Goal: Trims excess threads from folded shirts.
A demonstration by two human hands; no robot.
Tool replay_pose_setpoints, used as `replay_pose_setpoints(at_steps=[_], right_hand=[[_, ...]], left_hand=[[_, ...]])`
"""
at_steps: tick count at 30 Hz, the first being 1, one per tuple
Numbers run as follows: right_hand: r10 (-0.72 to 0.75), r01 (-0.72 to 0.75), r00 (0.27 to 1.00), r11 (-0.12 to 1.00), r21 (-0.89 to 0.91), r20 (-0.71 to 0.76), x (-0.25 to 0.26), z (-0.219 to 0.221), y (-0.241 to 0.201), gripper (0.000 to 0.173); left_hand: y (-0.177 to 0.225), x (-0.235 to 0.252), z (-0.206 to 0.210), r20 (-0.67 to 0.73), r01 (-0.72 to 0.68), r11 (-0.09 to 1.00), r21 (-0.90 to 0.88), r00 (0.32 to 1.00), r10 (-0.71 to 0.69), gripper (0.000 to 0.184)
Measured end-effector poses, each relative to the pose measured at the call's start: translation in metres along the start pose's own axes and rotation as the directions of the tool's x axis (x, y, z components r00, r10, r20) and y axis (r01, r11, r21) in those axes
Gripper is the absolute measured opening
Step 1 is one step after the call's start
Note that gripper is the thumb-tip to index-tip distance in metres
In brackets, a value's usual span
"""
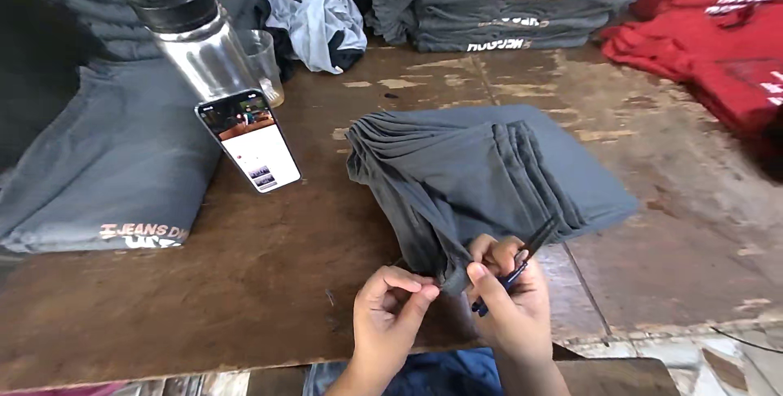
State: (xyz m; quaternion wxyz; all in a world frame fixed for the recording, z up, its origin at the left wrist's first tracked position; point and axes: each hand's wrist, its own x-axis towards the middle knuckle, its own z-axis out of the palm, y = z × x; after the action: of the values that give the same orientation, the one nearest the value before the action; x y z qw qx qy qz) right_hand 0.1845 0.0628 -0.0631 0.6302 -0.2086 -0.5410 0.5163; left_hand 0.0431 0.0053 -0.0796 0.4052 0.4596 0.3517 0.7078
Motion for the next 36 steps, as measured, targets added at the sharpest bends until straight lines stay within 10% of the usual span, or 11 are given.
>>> replay_pose_setpoints(at_steps=[5,12,22,29,36], right_hand=[[0.020,-0.020,1.000,0.999,-0.029,0.014,-0.006,0.000,0.000,0.011],[-0.051,0.053,0.999,0.986,-0.159,0.017,-0.009,0.006,-0.001,0.013],[0.018,0.058,0.982,0.916,-0.396,0.186,-0.020,-0.007,-0.015,0.012],[0.508,-0.580,0.600,0.808,-0.101,0.618,-0.056,-0.035,-0.013,0.034],[0.516,-0.837,0.503,0.491,0.242,0.693,-0.050,-0.021,-0.007,0.038]], left_hand=[[-0.001,0.000,0.005,0.066,-0.048,0.998,0.051,0.997,0.044,0.045],[0.004,-0.001,0.001,0.084,-0.285,0.863,0.417,0.958,0.275,0.008],[0.013,-0.005,-0.008,0.070,-0.119,0.926,0.359,0.992,0.101,0.007],[0.024,-0.003,-0.006,0.057,0.044,0.977,0.209,0.997,-0.057,0.009],[0.029,-0.003,-0.009,0.089,0.020,0.945,0.326,0.995,-0.052,0.010]])
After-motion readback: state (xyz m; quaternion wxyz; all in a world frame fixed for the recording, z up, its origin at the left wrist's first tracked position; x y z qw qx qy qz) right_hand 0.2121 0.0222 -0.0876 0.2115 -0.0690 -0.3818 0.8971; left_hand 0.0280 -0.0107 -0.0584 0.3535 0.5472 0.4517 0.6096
